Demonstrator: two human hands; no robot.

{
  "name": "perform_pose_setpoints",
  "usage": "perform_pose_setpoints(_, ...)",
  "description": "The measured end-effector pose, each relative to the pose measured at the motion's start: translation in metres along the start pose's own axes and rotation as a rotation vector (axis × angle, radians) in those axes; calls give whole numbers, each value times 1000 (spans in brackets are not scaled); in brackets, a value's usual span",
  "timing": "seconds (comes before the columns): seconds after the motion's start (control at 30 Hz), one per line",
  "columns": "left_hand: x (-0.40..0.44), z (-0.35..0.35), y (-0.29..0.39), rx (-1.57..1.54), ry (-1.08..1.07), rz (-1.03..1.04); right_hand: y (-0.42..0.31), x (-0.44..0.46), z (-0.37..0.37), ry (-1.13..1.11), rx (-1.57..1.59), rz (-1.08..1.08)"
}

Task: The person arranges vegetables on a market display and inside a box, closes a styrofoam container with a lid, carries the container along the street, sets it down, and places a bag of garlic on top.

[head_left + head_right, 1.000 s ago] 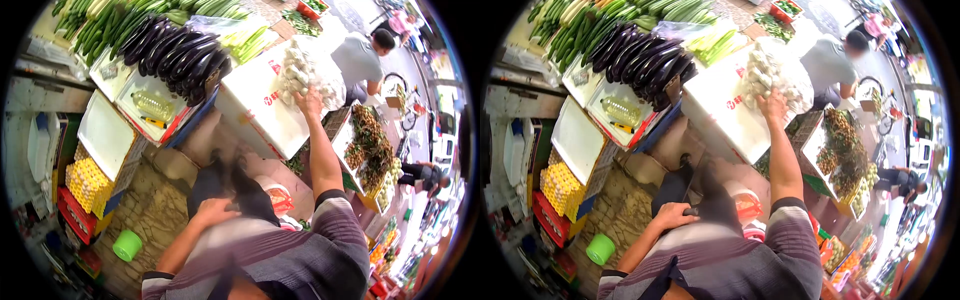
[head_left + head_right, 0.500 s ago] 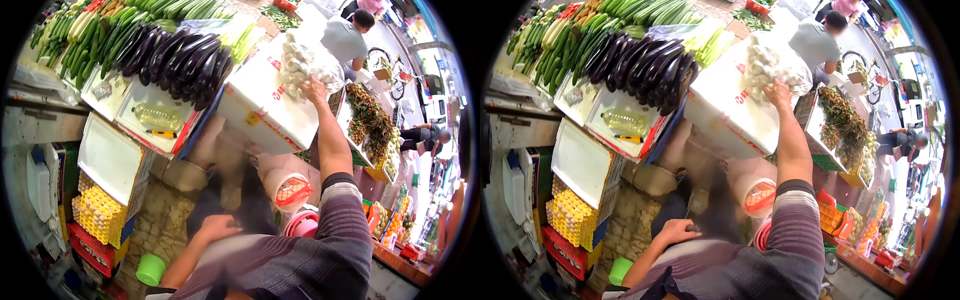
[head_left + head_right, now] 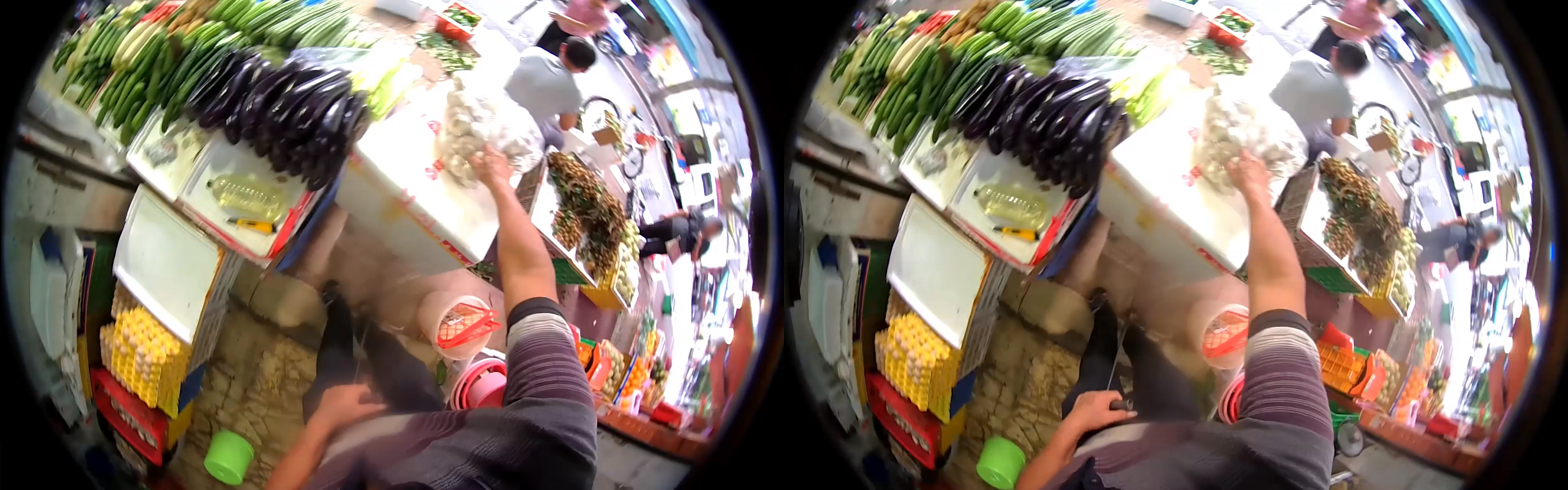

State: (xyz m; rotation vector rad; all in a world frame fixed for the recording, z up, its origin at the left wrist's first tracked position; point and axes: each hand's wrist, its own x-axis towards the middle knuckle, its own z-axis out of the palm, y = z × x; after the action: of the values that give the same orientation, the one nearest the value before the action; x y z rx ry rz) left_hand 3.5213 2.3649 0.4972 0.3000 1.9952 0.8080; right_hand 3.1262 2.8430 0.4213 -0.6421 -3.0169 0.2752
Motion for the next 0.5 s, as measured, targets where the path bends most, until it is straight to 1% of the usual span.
perform_pose_setpoints(0.07,1,9,0,32,20,-16,-12,-8,-19,-21,3,1)
perform_pose_setpoints(0.1,0,13,2,23,55,5,-11,-7,-16,-2,-7,-10)
perform_pose_setpoints(0.2,1,31,5,30,108,-12,-8,-9,-22,-80,44,24)
perform_pose_setpoints(0.23,1,37,6,49,106,-29,-9,-11,-23,-128,44,64)
perform_pose_setpoints(0.33,-2,53,6,87,106,-33,-8,-16,-24,-132,35,64)
perform_pose_setpoints(0.37,-5,56,6,80,74,-63,-1,-15,-18,-57,28,16)
perform_pose_setpoints(0.5,-20,68,-10,109,-80,-93,9,-24,-14,-19,24,-23)
